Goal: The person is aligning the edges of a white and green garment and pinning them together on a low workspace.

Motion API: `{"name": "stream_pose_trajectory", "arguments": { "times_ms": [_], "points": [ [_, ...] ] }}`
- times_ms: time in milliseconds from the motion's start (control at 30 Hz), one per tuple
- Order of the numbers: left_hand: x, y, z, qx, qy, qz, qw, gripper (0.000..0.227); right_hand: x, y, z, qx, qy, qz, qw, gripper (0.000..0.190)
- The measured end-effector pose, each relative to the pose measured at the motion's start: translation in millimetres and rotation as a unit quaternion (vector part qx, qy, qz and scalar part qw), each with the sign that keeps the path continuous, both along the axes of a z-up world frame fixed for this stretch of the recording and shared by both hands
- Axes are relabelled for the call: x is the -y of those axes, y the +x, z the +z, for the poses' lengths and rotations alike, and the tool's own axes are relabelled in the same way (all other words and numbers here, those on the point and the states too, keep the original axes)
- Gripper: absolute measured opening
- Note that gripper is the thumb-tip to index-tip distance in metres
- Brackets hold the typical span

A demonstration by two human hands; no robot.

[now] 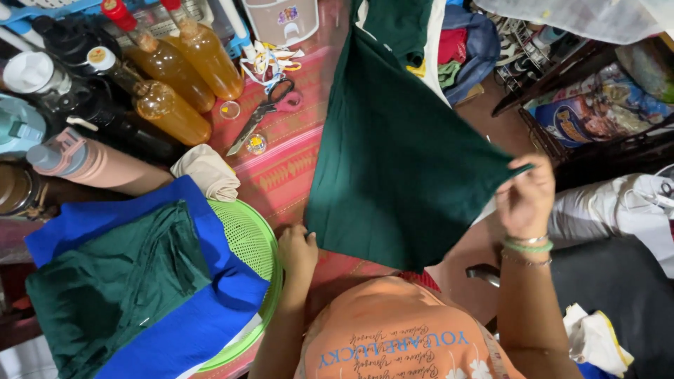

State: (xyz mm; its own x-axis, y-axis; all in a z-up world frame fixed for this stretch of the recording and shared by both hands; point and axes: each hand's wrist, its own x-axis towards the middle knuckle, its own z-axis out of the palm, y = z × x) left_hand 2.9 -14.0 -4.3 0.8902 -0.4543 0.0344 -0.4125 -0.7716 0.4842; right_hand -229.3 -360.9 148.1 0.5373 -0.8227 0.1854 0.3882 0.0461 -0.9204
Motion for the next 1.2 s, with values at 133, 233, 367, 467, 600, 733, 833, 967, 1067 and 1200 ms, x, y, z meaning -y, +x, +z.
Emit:
{"name": "stream_pose_trajectory", "arguments": {
  "times_ms": [133,233,367,467,600,733,833,967,1067,1200],
  "points": [
    [-3,-1,-12,0.008,-0.167,-0.02,0.986,0.02,14,6,15,0.154,0.068,0.081,0.982,0.011],
    [4,-7,-26,-0.243,-0.194,0.083,0.947,0.021,31,11,-10,0.141,0.059,0.047,0.987,0.016],
    [15,-31,-34,-0.291,-0.223,0.083,0.927,0.045,26,15,-18,0.105,0.059,0.05,0.992,0.016],
    [19,-43,-6,-0.283,-0.299,0.118,0.904,0.046,16,17,-21,-0.021,-0.009,-0.021,1.0,0.011],
    [24,-51,16,-0.167,-0.406,0.138,0.888,0.043,2,21,-16,-0.238,-0.324,0.023,0.915,0.027],
    [44,-48,15,-0.126,-0.531,0.093,0.833,0.047,-32,61,2,-0.173,-0.45,0.137,0.865,0.022],
    [52,-54,30,-0.165,-0.527,0.062,0.832,0.044,-68,88,-4,-0.104,-0.42,0.243,0.868,0.022],
    [55,-64,49,-0.18,-0.513,0.052,0.837,0.043,-108,112,15,-0.101,-0.481,0.285,0.823,0.015],
    [51,-66,60,-0.16,-0.518,0.038,0.839,0.04,-124,120,13,-0.085,-0.512,0.273,0.81,0.013],
    [50,-67,71,-0.189,-0.528,0.039,0.827,0.039,-131,122,11,-0.082,-0.549,0.244,0.795,0.013]
  ]
}}
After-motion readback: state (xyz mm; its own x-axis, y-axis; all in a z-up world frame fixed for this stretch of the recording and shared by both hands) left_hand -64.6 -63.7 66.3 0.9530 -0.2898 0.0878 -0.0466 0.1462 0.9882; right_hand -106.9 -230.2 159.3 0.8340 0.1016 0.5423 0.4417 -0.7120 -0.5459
